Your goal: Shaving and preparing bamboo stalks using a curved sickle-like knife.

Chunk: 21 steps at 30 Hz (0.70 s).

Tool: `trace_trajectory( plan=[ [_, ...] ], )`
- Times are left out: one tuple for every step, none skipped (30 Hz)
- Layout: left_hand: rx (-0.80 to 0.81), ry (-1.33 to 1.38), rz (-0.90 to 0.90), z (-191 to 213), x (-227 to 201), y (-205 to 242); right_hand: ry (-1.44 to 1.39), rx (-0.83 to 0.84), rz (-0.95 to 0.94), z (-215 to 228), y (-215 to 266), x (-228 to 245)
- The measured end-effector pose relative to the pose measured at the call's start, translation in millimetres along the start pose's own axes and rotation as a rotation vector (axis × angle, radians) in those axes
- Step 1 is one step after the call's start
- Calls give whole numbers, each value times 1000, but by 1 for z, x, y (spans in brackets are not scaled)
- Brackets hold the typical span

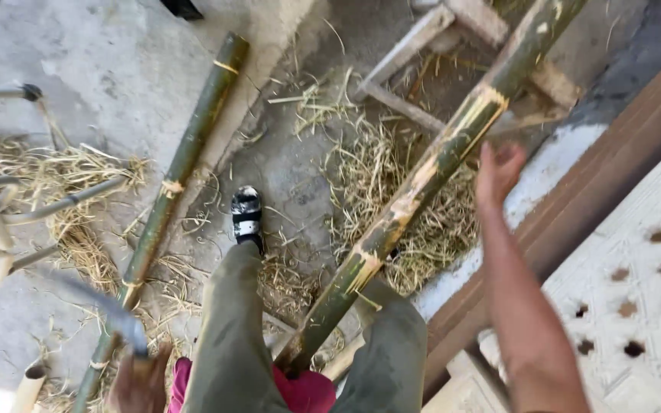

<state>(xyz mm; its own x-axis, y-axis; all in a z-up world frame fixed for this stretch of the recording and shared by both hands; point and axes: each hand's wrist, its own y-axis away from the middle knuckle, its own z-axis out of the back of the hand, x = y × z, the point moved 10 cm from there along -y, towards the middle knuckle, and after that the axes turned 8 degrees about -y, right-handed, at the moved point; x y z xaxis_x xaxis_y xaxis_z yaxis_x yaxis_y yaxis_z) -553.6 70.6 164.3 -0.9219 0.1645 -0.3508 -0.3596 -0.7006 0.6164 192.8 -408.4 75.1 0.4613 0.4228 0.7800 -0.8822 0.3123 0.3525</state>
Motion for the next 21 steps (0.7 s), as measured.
trace_trajectory(
  plan=[
    [26, 52, 56, -3, -79, -33, 222, 10, 217, 1, -24, 23],
    [50, 104, 113, -8, -161, -43, 445, 32, 433, -4, -44, 42],
    [52, 99, 117, -22, -209, -49, 447, 35, 427, -7, -68, 51],
    [223, 79, 41, -52, -265, -53, 590, 24, 478, -15, -90, 65],
    [396, 62, -40, -84, -322, -56, 734, 8, 531, -20, -113, 80],
    [401, 60, -39, -127, -314, -68, 738, 8, 526, -27, -135, 83],
    [469, 98, -242, -175, -327, -71, 887, 105, 558, -40, -154, 82],
    [538, 139, -444, -222, -338, -70, 1034, 207, 586, -52, -172, 78],
    [548, 142, -442, -240, -352, -73, 1045, 206, 580, -55, -186, 75],
    [656, 234, -386, -263, -364, -72, 583, 162, 384, -41, -206, 69],
    [761, 323, -319, -284, -373, -68, 124, 116, 177, -33, -222, 50],
    [771, 323, -308, -298, -376, -70, 134, 116, 167, -29, -215, 52],
    [836, 253, -236, -316, -370, -69, 630, 200, 338, -43, -201, 63],
    [900, 182, -163, -333, -365, -66, 1127, 284, 506, -58, -185, 67],
    [909, 175, -154, -333, -363, -66, 1131, 290, 493, -56, -180, 54],
    [911, 260, -145, -330, -367, -66, 1097, 276, 579, -56, -170, 51],
    [905, 345, -145, -326, -373, -70, 1056, 253, 672, -56, -161, 56],
    [907, 340, -147, -324, -372, -69, 1054, 250, 667, -54, -158, 50],
    [893, 357, -189, -321, -377, -69, 991, 217, 814, -55, -150, 61],
    [878, 373, -231, -318, -381, -68, 925, 184, 960, -55, -139, 71],
    [885, 370, -227, -320, -379, -64, 928, 186, 952, -50, -132, 60]
  ],
)
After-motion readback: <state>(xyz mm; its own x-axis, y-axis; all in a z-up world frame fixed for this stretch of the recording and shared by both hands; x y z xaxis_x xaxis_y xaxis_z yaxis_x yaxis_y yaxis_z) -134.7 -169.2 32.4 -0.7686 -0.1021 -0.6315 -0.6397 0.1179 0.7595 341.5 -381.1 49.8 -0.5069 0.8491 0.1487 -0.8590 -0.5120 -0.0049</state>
